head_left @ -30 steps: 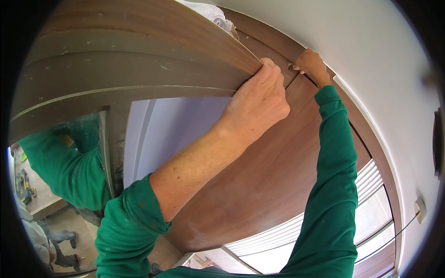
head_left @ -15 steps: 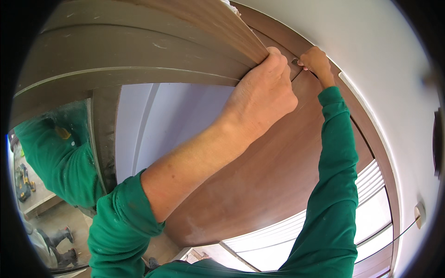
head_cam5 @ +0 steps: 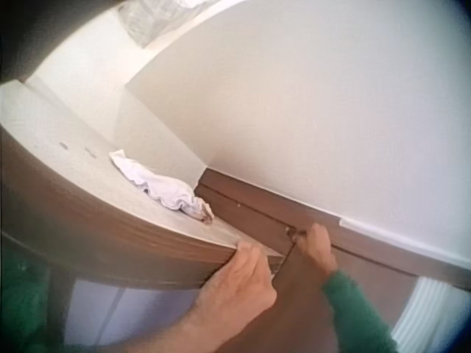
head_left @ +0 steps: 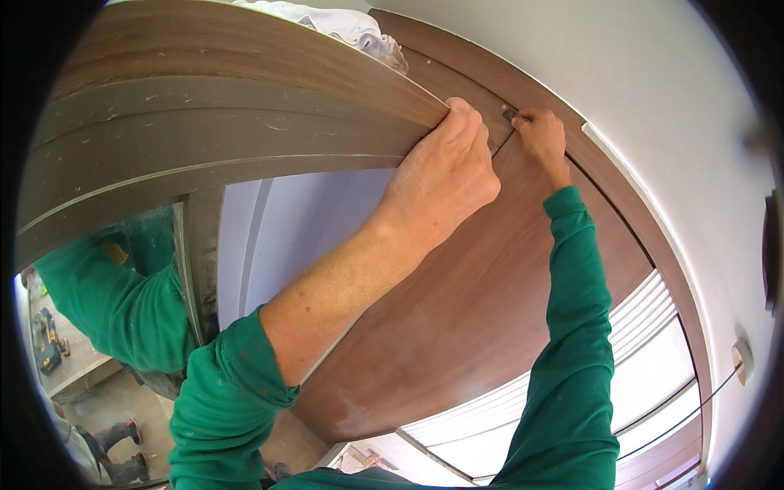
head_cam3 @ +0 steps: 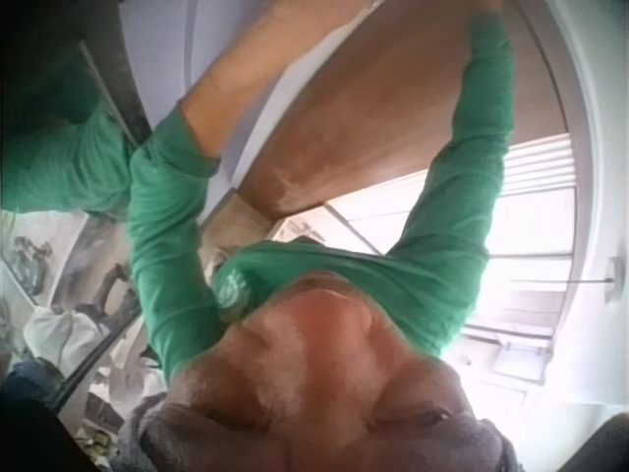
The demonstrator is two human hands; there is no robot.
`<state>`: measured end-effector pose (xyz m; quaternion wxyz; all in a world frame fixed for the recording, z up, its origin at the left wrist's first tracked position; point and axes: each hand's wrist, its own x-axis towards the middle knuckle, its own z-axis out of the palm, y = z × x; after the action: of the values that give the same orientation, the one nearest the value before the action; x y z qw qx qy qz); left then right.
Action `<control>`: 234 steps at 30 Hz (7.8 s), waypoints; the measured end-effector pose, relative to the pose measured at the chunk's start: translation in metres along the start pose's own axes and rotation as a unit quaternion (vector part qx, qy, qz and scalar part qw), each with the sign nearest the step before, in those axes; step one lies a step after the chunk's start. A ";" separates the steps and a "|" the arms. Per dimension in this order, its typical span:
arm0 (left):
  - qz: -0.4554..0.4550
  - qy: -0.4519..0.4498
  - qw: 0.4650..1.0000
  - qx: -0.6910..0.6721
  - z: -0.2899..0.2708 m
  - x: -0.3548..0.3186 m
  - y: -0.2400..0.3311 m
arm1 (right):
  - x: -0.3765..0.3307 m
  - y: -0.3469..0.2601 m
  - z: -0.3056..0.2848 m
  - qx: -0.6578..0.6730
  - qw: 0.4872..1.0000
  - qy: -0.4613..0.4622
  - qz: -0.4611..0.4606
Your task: The person aligns a wooden cabinet door and repeatedly uses a screwdriver to tighten screws along the top edge. They occasionally pause to adjust the door position and wipe the surface with a cloth. The task continues with repeated screw tightening and minor adjustments throughout the clip.
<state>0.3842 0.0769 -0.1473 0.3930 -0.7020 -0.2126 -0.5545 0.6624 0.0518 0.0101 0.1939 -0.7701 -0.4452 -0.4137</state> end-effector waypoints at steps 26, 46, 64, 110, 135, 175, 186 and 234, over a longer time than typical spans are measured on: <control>-0.035 0.000 0.999 0.011 0.009 0.001 0.010 | 0.022 -0.054 -0.017 -0.137 0.986 -0.079 0.043; -0.024 -0.008 1.000 0.006 -0.004 0.004 0.006 | 0.037 -0.029 -0.019 -0.146 0.984 -0.101 0.028; -0.012 -0.012 1.000 0.005 -0.002 0.003 0.006 | 0.070 -0.049 -0.035 -0.166 0.966 -0.197 -0.009; -0.041 0.010 0.999 0.007 0.000 0.004 0.002 | 0.049 -0.032 -0.011 -0.052 0.993 -0.099 0.044; -0.021 -0.017 0.999 0.017 -0.002 0.001 0.006 | 0.033 -0.011 0.000 -0.034 0.995 -0.069 0.059; -0.022 -0.015 1.000 0.005 0.001 0.003 0.006 | 0.045 -0.022 -0.011 -0.087 0.991 -0.105 0.010; -0.039 0.018 0.999 0.023 0.004 0.001 0.010 | 0.053 -0.016 -0.006 -0.087 0.990 -0.102 0.049; -0.010 -0.005 1.000 -0.023 -0.005 0.000 -0.002 | 0.129 -0.097 0.111 0.134 0.979 -0.096 -0.123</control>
<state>0.3801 0.0740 -0.1460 0.3701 -0.7115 -0.2090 -0.5595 0.6656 0.2448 0.0437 0.1994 -0.7128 -0.6041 -0.2954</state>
